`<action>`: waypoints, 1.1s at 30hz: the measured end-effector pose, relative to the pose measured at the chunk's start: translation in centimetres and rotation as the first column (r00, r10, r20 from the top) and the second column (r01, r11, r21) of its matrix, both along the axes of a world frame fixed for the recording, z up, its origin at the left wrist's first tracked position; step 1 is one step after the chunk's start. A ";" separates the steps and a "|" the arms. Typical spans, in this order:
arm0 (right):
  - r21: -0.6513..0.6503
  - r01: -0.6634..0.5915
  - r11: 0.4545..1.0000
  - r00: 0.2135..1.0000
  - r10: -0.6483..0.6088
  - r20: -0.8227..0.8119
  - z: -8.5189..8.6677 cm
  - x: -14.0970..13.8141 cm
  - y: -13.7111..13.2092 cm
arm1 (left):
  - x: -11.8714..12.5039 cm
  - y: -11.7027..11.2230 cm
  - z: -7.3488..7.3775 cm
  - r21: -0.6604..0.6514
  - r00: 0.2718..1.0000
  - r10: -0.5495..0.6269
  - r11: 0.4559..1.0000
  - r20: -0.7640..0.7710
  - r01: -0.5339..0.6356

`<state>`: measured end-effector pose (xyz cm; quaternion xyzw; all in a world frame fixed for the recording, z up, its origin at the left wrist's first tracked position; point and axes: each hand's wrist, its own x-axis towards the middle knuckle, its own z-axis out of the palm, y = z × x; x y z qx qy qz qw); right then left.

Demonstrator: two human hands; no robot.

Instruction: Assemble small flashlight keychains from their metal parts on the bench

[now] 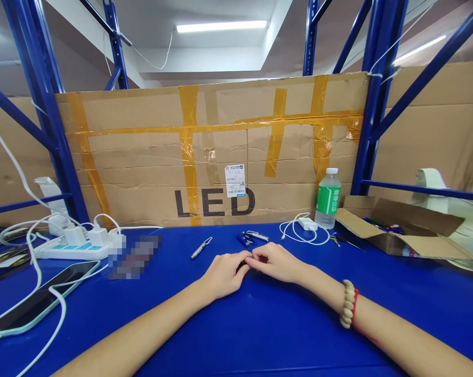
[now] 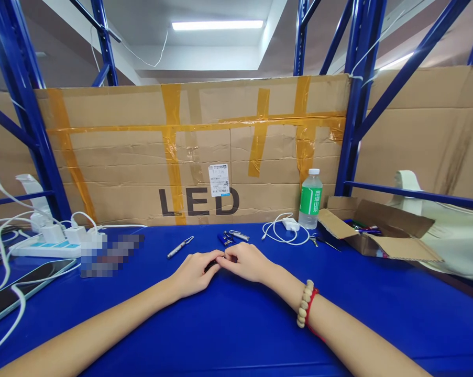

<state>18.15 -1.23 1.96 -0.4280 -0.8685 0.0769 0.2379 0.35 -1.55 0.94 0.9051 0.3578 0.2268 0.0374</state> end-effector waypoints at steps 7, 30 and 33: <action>0.018 -0.009 1.000 1.000 0.009 0.009 -0.2 0.1 0.1 | 0.0 0.0 0.0 -0.021 1.000 0.010 1.000 -0.013 -0.010; 0.032 -0.115 0.993 0.896 0.118 -0.427 0.5 0.7 1.3 | 0.0 0.5 0.1 -0.083 0.991 0.004 0.997 0.131 0.007; -0.050 -0.135 0.990 0.878 0.096 -0.469 0.5 0.7 1.2 | -0.1 0.4 0.0 -0.099 0.992 -0.037 0.994 0.119 0.049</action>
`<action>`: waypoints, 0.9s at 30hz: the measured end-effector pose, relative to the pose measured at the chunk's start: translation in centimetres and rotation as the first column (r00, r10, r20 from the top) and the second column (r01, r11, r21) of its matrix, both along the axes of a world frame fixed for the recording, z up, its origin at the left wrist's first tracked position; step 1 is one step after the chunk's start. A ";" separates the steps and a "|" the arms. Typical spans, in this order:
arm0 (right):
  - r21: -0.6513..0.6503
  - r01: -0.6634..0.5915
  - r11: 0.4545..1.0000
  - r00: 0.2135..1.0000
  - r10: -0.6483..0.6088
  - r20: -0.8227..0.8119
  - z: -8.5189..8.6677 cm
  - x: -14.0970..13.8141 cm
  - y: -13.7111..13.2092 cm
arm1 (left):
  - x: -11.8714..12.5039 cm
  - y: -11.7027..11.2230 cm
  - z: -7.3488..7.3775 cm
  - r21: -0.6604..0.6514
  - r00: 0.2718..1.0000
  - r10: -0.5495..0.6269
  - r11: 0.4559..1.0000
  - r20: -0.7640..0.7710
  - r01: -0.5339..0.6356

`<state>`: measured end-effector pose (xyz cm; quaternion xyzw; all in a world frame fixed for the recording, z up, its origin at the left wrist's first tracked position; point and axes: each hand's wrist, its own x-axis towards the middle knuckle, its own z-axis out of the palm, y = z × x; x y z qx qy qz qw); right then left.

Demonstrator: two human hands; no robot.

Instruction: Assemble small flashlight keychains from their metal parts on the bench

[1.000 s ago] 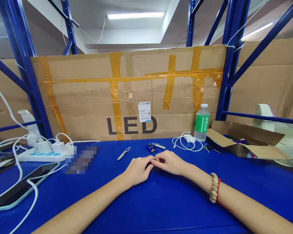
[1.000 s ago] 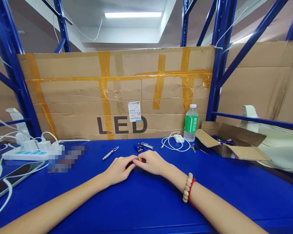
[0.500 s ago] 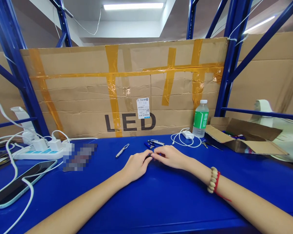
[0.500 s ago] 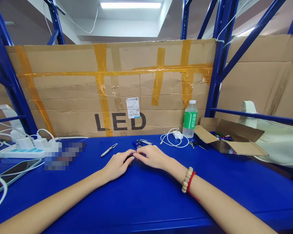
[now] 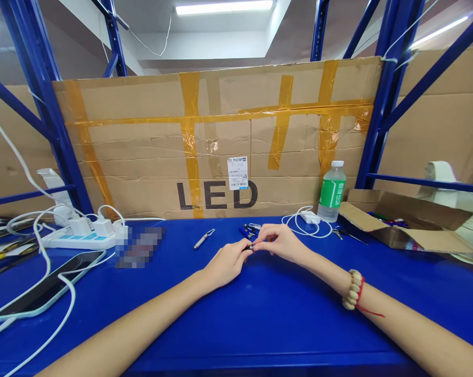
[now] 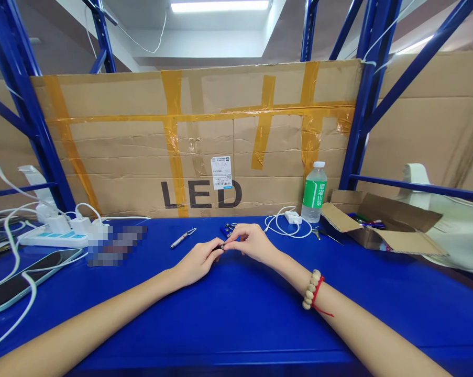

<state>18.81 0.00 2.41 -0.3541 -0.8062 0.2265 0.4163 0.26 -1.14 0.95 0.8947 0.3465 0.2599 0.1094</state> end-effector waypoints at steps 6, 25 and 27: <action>-0.151 0.032 0.988 0.999 -0.033 -0.008 -0.4 0.0 0.1 | -0.1 -0.1 -0.3 -0.015 0.999 -0.025 1.000 -0.024 0.025; -0.491 0.145 0.859 0.987 -0.157 0.017 0.5 -1.2 -1.5 | -0.1 0.1 -0.6 0.067 0.999 0.038 0.997 0.025 -0.040; -0.527 0.126 0.841 0.989 -0.150 -0.003 0.6 -1.2 -1.6 | 0.0 0.1 -0.6 0.083 0.998 0.048 0.995 0.041 -0.052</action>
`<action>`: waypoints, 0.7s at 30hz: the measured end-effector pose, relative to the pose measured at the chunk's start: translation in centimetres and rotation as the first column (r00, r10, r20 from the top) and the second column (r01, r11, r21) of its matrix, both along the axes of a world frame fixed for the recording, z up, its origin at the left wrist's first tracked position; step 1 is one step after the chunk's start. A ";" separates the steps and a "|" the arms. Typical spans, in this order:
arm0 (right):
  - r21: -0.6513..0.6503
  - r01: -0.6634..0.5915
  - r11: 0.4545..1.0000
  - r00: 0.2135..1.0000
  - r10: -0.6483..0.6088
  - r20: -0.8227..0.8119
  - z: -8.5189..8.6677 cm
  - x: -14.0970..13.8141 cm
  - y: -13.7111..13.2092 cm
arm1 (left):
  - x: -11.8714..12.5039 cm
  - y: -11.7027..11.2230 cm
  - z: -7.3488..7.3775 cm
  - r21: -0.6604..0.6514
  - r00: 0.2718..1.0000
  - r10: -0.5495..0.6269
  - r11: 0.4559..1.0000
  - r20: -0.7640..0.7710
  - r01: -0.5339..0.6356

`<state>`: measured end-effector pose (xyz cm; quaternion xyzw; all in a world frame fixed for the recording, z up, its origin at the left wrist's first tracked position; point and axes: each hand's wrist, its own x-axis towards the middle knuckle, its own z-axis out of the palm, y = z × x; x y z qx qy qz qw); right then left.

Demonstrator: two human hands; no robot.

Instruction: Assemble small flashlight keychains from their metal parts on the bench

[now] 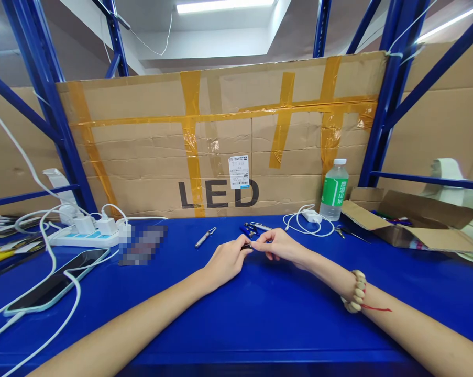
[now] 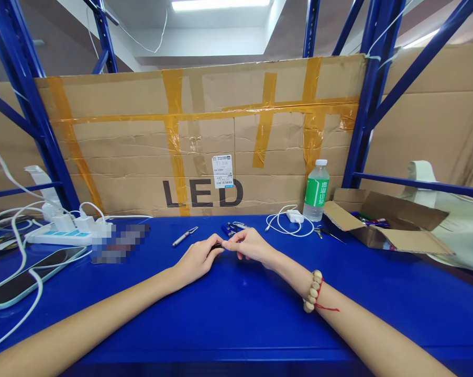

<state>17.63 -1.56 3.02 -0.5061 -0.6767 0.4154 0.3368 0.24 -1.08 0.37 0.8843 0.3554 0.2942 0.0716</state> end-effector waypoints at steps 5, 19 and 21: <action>-0.097 -0.017 0.995 0.998 0.011 -0.062 0.1 0.0 -0.1 | 0.0 0.0 0.0 0.058 0.999 0.027 0.998 0.033 -0.029; -0.103 -0.008 0.995 0.993 -0.005 -0.122 -0.2 -0.1 0.0 | -0.1 0.2 -0.3 0.176 0.995 0.039 0.983 0.088 -0.054; -0.093 0.004 0.996 0.993 -0.015 -0.118 -0.1 -0.2 0.0 | -0.1 0.3 -0.3 0.180 0.995 0.041 0.982 0.093 -0.057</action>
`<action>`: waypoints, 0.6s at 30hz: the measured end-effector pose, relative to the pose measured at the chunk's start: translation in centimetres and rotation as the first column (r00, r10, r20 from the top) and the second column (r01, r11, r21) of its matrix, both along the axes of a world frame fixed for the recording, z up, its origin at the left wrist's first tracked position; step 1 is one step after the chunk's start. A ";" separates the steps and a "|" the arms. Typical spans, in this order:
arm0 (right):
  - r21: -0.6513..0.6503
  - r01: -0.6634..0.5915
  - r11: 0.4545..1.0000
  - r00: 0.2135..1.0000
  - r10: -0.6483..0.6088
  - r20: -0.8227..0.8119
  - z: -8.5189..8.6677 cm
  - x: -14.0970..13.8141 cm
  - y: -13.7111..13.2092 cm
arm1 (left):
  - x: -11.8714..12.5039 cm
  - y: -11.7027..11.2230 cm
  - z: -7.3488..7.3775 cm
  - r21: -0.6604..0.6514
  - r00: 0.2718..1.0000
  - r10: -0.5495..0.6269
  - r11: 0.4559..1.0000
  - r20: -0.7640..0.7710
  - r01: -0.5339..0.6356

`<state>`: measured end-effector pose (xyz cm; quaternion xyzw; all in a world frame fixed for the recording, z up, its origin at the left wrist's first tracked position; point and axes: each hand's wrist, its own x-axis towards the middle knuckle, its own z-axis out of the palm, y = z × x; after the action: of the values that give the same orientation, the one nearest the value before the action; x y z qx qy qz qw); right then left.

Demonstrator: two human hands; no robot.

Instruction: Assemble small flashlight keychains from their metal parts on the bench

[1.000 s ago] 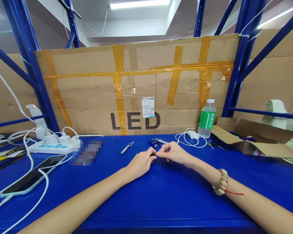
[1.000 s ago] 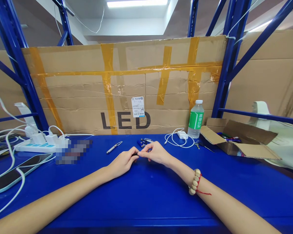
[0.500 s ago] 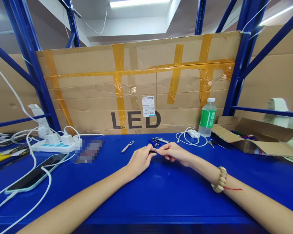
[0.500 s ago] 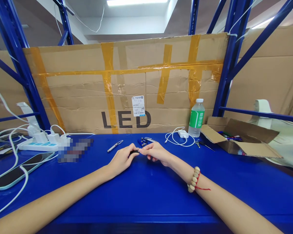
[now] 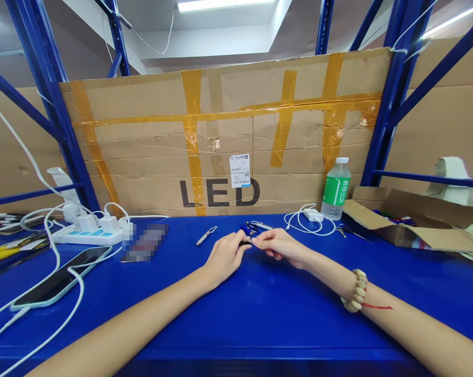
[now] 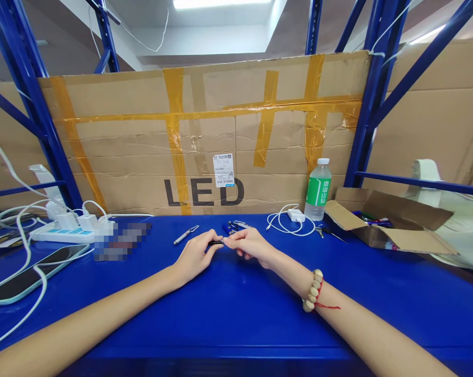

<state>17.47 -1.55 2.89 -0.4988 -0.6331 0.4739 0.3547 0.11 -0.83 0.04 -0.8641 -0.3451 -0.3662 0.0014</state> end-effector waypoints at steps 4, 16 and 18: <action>0.027 0.005 1.000 1.000 -0.006 0.013 0.1 0.0 -0.1 | 0.0 0.0 0.0 -0.001 1.000 0.007 1.000 0.004 -0.007; 0.039 0.014 0.999 0.999 -0.016 0.032 -0.1 0.2 0.3 | 0.1 -0.2 0.4 -0.016 0.999 0.005 1.000 -0.032 -0.005; 0.036 0.022 0.999 0.999 -0.024 0.034 -0.1 0.2 0.3 | 0.0 -0.1 0.3 -0.016 0.999 0.004 1.000 -0.040 -0.004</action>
<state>17.68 -1.28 2.83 -0.5077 -0.6415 0.4500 0.3580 0.15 -0.94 0.36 -0.8706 -0.3497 -0.3461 0.0022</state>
